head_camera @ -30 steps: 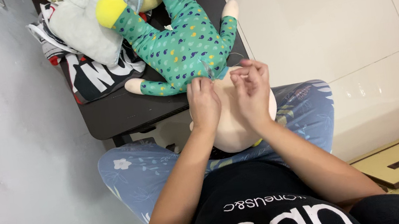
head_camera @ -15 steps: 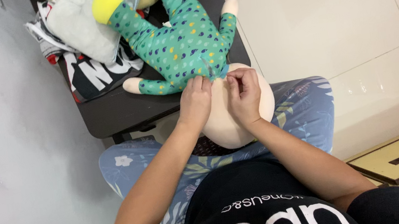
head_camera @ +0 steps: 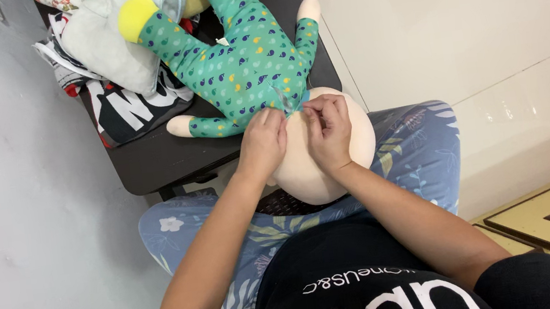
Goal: The person sews the neck of a plush doll with a needle and thread and then closes the zipper on its back.
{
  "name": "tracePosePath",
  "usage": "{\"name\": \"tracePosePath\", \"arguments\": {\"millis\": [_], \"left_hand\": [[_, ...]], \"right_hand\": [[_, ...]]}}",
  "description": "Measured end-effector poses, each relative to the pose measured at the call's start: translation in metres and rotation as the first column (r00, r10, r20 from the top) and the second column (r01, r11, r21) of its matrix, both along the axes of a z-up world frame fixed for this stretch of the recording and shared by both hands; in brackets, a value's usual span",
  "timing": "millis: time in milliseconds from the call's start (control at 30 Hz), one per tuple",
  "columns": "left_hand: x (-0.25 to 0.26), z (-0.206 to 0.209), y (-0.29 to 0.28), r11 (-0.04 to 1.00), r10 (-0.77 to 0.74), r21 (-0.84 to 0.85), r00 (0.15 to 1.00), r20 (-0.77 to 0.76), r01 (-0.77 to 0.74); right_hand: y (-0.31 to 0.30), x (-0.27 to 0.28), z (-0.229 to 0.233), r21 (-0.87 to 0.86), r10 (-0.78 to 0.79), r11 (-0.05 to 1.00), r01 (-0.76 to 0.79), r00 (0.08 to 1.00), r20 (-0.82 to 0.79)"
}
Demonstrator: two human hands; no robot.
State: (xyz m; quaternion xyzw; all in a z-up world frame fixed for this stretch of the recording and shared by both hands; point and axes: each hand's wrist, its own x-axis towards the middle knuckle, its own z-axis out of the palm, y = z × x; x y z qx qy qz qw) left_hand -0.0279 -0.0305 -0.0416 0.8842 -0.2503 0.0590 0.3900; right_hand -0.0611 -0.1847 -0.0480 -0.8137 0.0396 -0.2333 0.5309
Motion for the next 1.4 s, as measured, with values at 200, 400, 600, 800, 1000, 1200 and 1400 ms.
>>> {"name": "tracePosePath", "arguments": {"millis": [200,400,600,800,1000,1200,1400], "left_hand": [[0.010,-0.001,0.000,1.000,0.007,-0.009,0.992,-0.129,-0.008],[0.005,0.000,0.001,0.999,-0.007,0.031,0.999,-0.038,0.008],[-0.014,0.008,-0.010,0.988,0.108,0.124,0.984,-0.144,-0.090],[-0.036,0.006,-0.022,0.975,0.180,0.133,0.984,0.014,-0.180],[-0.011,-0.008,-0.020,0.972,0.223,-0.036,0.962,-0.158,-0.232],[0.004,-0.013,-0.029,0.945,0.319,0.001,0.925,-0.208,-0.326],[-0.014,-0.016,-0.046,0.914,0.401,-0.089,0.915,0.037,-0.397]], "right_hand": [[-0.005,-0.005,0.003,-0.071,0.021,0.997,-0.025,0.999,-0.050],[-0.006,-0.004,0.002,-0.072,0.019,0.997,-0.021,0.999,-0.038],[-0.005,-0.004,0.000,-0.047,0.018,0.999,-0.020,0.999,-0.047],[-0.004,-0.001,-0.004,-0.045,0.014,0.999,-0.016,0.999,-0.033],[-0.001,0.006,-0.010,-0.067,-0.005,0.998,0.002,0.999,-0.045],[-0.001,0.009,-0.009,-0.086,0.006,0.996,-0.009,0.999,-0.035],[-0.009,0.000,0.002,-0.094,0.037,0.995,-0.037,0.999,0.004]]}}
